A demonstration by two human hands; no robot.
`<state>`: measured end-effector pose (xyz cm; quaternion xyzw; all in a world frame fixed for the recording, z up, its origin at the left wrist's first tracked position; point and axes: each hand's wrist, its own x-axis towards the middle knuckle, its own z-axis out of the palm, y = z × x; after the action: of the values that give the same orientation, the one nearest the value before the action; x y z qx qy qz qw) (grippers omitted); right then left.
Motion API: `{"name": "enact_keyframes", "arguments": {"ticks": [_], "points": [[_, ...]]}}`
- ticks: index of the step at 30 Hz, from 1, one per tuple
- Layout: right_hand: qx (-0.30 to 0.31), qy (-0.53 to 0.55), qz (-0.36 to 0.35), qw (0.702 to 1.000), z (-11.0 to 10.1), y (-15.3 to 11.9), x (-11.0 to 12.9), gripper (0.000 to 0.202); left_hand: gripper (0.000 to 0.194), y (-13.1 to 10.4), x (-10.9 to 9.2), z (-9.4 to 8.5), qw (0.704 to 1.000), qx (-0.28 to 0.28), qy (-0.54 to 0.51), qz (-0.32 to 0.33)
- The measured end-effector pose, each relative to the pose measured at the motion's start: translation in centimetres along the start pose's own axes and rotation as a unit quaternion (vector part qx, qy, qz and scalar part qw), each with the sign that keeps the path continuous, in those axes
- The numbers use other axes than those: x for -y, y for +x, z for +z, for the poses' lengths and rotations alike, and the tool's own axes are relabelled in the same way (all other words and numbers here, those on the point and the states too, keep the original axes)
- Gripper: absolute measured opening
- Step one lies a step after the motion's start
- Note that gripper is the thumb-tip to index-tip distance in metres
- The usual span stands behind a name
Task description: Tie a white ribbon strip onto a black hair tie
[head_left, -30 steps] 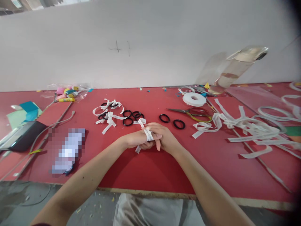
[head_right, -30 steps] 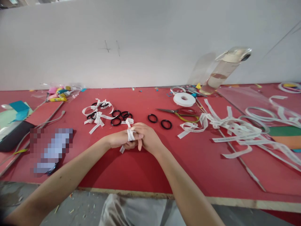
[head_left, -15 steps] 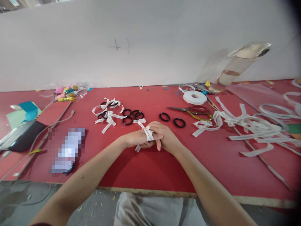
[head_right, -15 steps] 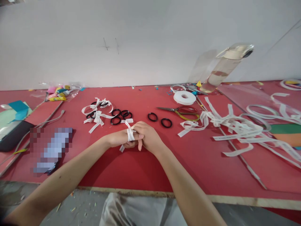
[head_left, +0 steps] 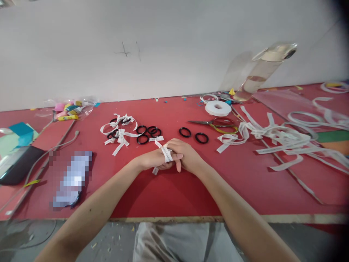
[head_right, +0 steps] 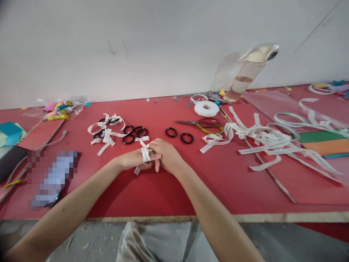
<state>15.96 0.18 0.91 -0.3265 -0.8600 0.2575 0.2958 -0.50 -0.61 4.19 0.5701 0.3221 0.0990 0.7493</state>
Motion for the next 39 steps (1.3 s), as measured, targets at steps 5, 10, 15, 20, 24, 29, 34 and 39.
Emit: {"name": "enact_keyframes", "arguments": {"ticks": [5,10,15,20,24,29,34,39], "points": [[0.003,-0.003,0.0,1.0,-0.21,0.01,0.24,0.007,0.054,0.02,0.14,-0.16,1.0,-0.005,0.008,-0.006],[0.004,-0.015,0.009,1.0,-0.12,0.01,0.27,0.009,0.053,0.11,0.34,-0.38,1.0,0.002,0.016,-0.008],[0.002,-0.022,0.01,1.0,-0.13,0.04,0.29,0.008,0.053,0.09,0.35,-0.38,1.0,-0.008,0.014,-0.02],[0.007,-0.011,0.007,1.0,-0.29,0.04,0.43,0.009,0.049,0.05,0.7,-0.63,1.0,0.002,0.008,-0.009],[0.005,-0.014,0.006,1.0,-0.32,0.05,0.41,0.008,0.048,0.1,0.88,-0.76,1.0,-0.003,0.009,-0.009],[0.007,-0.014,0.0,1.0,-0.32,0.05,0.24,0.007,0.051,0.18,0.7,-0.61,1.0,-0.009,0.012,-0.014],[0.008,-0.016,0.014,1.0,-0.39,0.03,0.39,0.007,0.051,0.11,0.69,-0.59,1.0,-0.008,0.012,-0.01],[-0.003,-0.012,-0.002,1.0,-0.32,-0.07,0.28,0.01,0.048,0.14,0.83,-0.62,1.0,0.006,0.009,0.016]]}}
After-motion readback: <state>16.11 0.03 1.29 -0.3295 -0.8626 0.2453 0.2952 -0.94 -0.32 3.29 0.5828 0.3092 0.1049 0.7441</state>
